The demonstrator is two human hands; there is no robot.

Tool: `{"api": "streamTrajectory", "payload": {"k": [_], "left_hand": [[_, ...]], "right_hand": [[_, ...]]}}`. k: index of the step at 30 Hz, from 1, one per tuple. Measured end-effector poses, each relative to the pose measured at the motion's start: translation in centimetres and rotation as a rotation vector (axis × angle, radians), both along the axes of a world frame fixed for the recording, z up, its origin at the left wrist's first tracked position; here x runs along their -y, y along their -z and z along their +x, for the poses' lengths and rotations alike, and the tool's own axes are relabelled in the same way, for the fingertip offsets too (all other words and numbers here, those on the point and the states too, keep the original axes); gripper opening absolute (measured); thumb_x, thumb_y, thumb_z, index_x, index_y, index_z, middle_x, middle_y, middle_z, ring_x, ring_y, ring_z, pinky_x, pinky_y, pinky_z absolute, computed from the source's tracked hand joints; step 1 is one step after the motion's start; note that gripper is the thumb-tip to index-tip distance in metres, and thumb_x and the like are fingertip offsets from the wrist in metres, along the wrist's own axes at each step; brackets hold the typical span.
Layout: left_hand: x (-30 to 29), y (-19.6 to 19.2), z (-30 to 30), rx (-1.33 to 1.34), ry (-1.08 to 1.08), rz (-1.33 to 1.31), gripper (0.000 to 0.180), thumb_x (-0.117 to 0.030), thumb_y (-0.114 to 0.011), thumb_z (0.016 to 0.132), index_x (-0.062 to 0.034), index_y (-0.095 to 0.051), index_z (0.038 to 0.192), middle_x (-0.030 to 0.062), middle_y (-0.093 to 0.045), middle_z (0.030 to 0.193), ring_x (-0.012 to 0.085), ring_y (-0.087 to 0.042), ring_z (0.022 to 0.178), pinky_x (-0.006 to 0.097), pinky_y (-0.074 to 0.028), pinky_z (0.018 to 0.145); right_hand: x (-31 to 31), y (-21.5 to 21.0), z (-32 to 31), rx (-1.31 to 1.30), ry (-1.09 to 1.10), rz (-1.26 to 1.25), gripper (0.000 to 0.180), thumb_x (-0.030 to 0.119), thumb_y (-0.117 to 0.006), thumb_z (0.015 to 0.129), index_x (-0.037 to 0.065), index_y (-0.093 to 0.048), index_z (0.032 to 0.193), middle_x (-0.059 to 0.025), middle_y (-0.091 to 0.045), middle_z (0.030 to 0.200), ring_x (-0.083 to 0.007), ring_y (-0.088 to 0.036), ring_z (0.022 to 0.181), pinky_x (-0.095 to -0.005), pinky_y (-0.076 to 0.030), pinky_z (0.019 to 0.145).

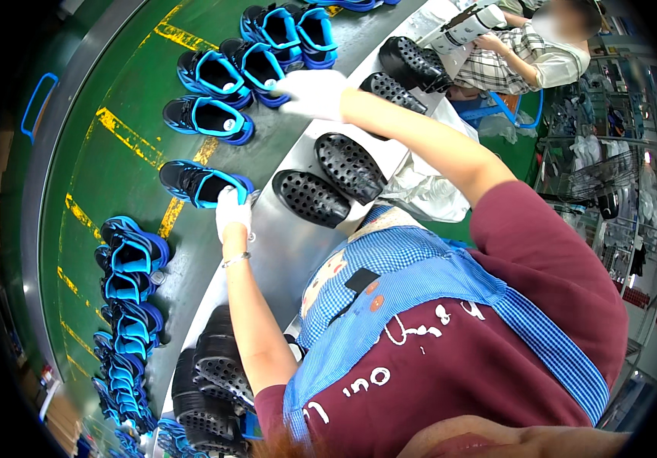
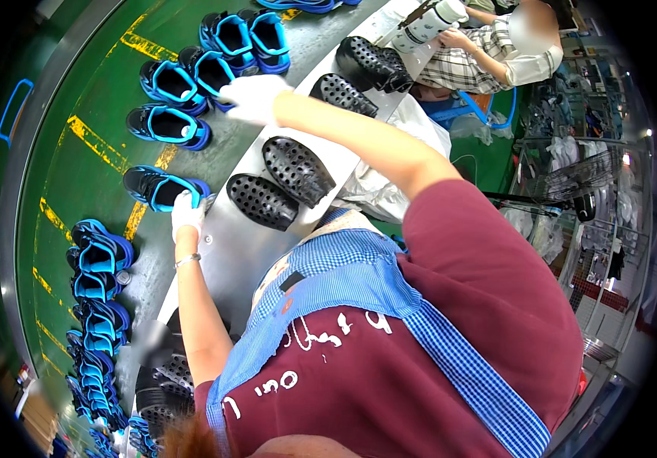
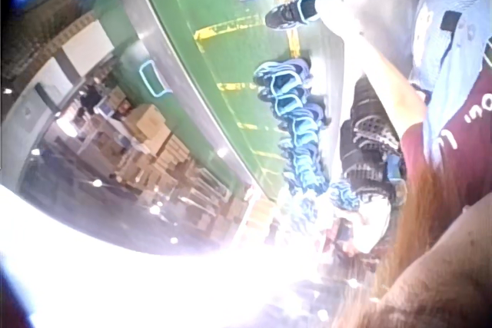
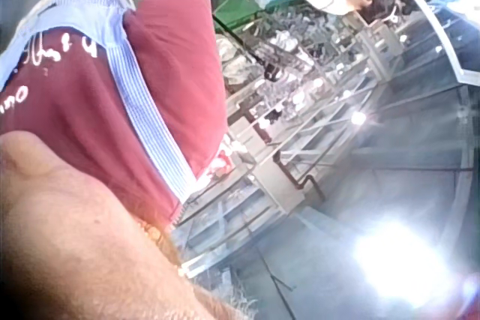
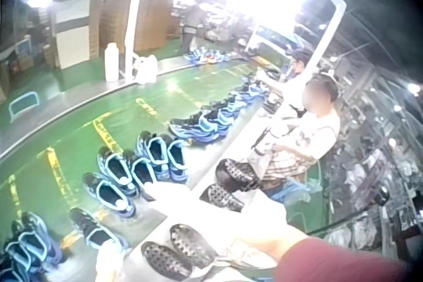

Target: The person sorts shoe components by picking up black perforated shoe uppers from a table and placing them onto blue and black sneakers that are lined up on an assembly conveyor.

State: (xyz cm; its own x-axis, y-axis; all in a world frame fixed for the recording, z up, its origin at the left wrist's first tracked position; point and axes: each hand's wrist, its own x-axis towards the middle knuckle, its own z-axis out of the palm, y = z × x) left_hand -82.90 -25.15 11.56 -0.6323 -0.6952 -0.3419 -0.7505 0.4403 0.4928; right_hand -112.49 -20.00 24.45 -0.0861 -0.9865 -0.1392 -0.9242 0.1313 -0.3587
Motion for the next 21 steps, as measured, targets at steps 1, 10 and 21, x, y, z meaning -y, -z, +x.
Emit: {"api": "streamTrajectory", "payload": {"k": [1, 10, 21], "left_hand": [[0.0, -0.8, -0.8, 0.067, 0.022, 0.020, 0.039, -0.028, -0.059, 0.089, -0.0002, -0.059, 0.117, 0.0186, -0.056, 0.126, 0.0343, -0.052, 0.116, 0.039, -0.041, 0.101], [1.7, -3.6, -2.0, 0.195, -0.143, -0.211, 0.041, -0.025, -0.066, 0.082, -0.0154, -0.056, 0.121, 0.0137, -0.055, 0.119, 0.0357, -0.060, 0.101, 0.045, -0.051, 0.082], [-6.2, -6.2, -2.2, -0.077, -0.292, -0.418, 0.053, -0.016, -0.067, 0.081, -0.0092, -0.052, 0.131, 0.0228, -0.048, 0.127, 0.0372, -0.051, 0.116, 0.041, -0.043, 0.097]], "right_hand": [[-3.0, -1.0, -2.5, 0.006, 0.063, -0.040, 0.037, 0.037, -0.052, 0.089, 0.008, -0.061, 0.110, -0.0171, -0.063, 0.105, -0.0333, -0.062, 0.099, -0.0420, -0.049, 0.088], [-20.4, -3.3, -12.2, -0.048, 0.319, 0.021, 0.036, 0.026, -0.069, 0.077, 0.009, -0.060, 0.107, -0.0135, -0.059, 0.101, -0.0313, -0.060, 0.098, -0.0378, -0.049, 0.086], [-20.9, -1.5, -14.4, 0.073, 0.176, 0.089, 0.051, 0.014, -0.072, 0.072, 0.011, -0.053, 0.118, -0.0112, -0.053, 0.115, -0.0300, -0.057, 0.106, -0.0356, -0.048, 0.089]]}}
